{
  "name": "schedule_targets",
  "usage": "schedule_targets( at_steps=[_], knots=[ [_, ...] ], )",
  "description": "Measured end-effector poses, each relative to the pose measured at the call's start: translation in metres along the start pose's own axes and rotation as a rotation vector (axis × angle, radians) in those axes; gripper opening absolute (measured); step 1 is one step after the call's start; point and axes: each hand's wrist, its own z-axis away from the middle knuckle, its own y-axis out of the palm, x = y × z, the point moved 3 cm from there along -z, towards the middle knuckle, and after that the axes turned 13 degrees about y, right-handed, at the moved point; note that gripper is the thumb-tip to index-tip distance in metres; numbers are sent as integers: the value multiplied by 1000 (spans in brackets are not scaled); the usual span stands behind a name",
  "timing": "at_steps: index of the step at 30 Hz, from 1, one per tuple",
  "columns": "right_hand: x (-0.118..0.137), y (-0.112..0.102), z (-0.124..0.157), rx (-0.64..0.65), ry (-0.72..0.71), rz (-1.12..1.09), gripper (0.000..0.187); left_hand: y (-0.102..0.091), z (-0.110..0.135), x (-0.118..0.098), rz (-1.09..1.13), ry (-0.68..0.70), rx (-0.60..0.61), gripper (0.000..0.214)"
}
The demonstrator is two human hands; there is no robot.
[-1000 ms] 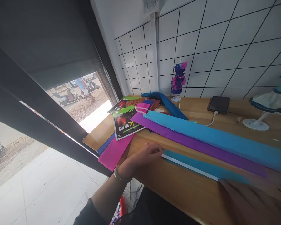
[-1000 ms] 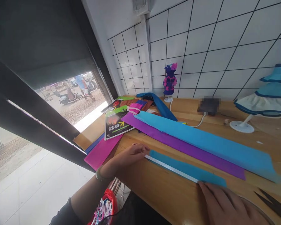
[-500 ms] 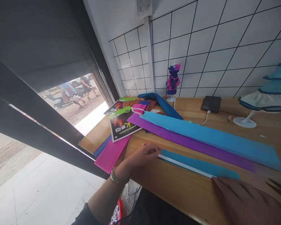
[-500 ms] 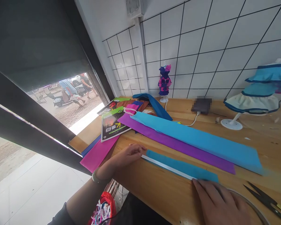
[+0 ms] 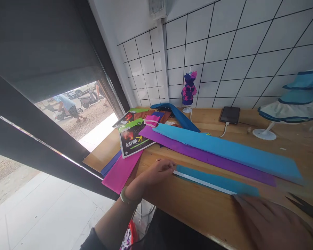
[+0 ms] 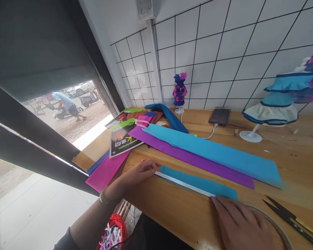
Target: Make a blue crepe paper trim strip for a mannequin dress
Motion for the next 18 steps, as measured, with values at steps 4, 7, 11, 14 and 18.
schedule_targets(
  at_steps=[4, 7, 11, 14, 18],
  knots=[
    [2, 0, -1, 68, 59, 63, 35, 0, 0, 1, 16, 14, 16, 21],
    [7, -2, -3, 143, 89, 64, 32, 0, -2, 2, 34, 19, 19, 22],
    [10, -5, -7, 194, 133, 66, 32, 0, -3, 5, 39, 6, 20, 23],
    [10, -5, -8, 197, 147, 78, 32, 1, -3, 8, 63, 3, 12, 23],
    [11, -5, -10, 184, 152, 72, 32, 1, -2, 10, 91, 17, 23, 19]
  ],
)
